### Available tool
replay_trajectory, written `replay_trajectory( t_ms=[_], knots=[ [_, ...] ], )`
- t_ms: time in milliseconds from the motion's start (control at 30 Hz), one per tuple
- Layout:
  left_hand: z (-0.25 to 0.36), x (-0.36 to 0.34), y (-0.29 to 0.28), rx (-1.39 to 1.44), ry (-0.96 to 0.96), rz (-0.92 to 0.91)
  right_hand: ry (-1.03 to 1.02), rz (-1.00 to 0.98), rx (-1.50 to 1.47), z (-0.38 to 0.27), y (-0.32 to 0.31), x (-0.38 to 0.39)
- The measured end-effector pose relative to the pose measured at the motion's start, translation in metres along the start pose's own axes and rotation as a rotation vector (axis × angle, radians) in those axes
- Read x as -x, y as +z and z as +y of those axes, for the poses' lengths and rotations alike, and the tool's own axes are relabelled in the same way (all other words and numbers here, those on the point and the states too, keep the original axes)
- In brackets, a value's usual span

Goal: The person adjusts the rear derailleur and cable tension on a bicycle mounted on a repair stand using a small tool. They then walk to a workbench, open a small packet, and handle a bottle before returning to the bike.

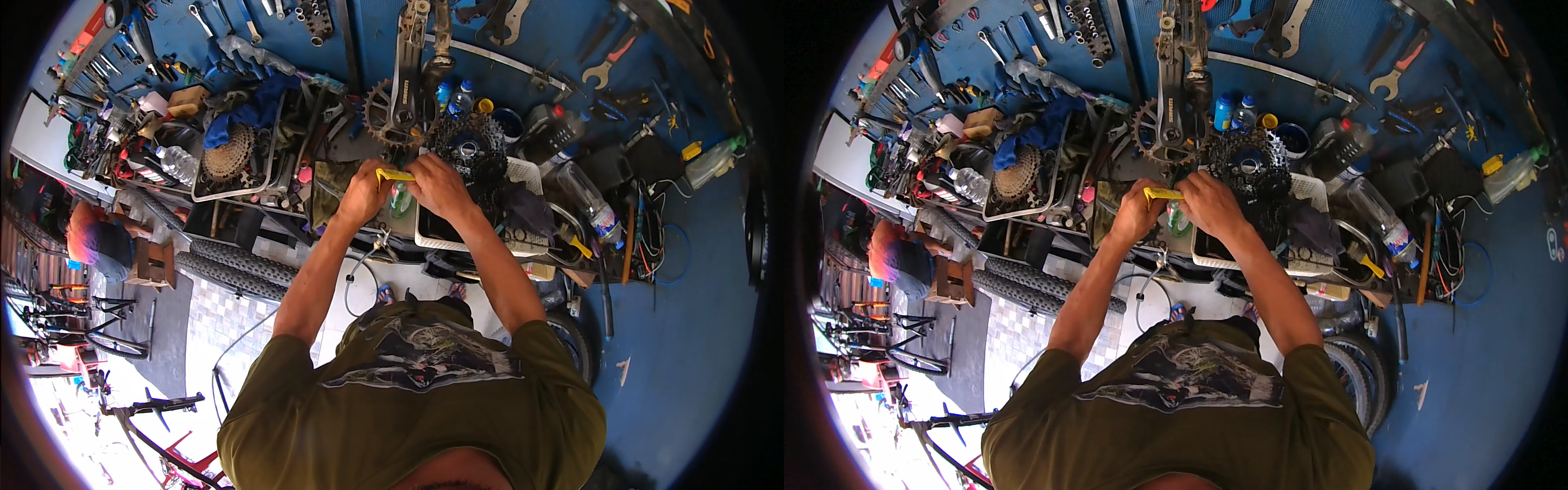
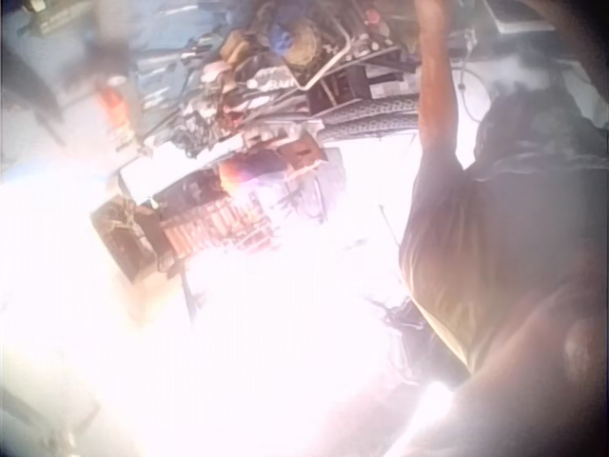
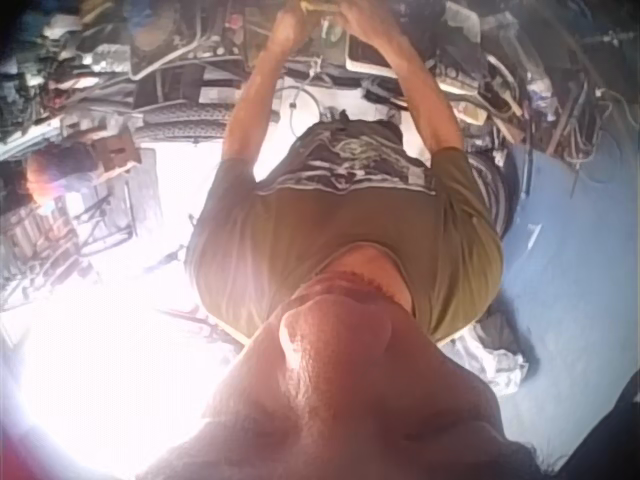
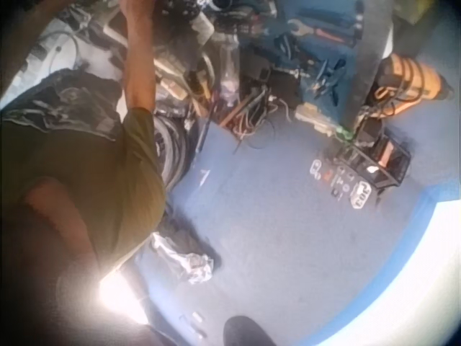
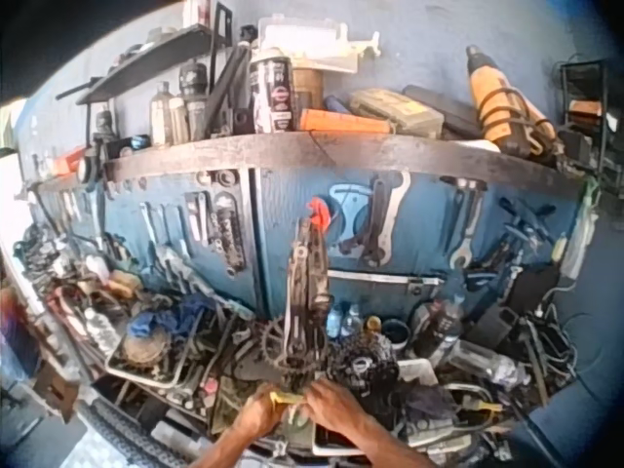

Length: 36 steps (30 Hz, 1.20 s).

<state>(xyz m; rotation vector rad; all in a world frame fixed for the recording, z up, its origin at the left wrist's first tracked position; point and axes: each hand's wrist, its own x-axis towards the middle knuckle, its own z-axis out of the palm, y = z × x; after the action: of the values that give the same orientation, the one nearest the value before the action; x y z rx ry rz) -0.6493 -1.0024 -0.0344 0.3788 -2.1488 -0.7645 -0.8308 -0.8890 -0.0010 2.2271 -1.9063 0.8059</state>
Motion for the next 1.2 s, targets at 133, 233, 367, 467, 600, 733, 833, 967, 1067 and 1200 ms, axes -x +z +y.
replay_trajectory(
  t_ms=[133,233,367,467,600,733,833,967,1067,1200],
  knots=[
    [0.003,0.003,0.001,0.019,-0.005,-0.027,0.012,-0.03,0.035,-0.006,-0.006,0.003],
    [0.002,0.006,0.001,0.001,0.018,-0.067,0.056,-0.045,0.037,-0.01,-0.003,0.011],
    [0.01,0.0,-0.007,-0.058,0.084,-0.073,0.094,-0.006,0.041,-0.017,-0.005,0.01],
    [0.009,-0.003,-0.006,-0.089,0.016,-0.1,0.11,0.009,0.039,-0.019,-0.004,0.012],
    [0.044,-0.01,-0.016,-0.092,0.016,-0.049,0.246,0.085,-0.113,-0.028,-0.02,0.023],
    [0.101,0.0,0.009,0.033,-0.12,-0.079,0.424,0.264,-0.252,-0.049,-0.061,0.073],
    [0.146,0.038,0.052,0.332,-0.343,-0.304,0.533,0.376,-0.378,-0.065,-0.076,0.16],
    [0.195,0.104,0.119,0.448,-0.464,-0.705,0.873,0.582,-0.899,-0.11,-0.07,0.311],
    [0.231,0.167,0.174,0.619,-0.583,-1.035,1.169,0.665,-0.85,-0.157,-0.071,0.429],
    [0.311,0.243,0.232,0.611,-0.4,-1.342,1.574,1.166,-0.992,-0.264,-0.086,0.567]
  ],
)
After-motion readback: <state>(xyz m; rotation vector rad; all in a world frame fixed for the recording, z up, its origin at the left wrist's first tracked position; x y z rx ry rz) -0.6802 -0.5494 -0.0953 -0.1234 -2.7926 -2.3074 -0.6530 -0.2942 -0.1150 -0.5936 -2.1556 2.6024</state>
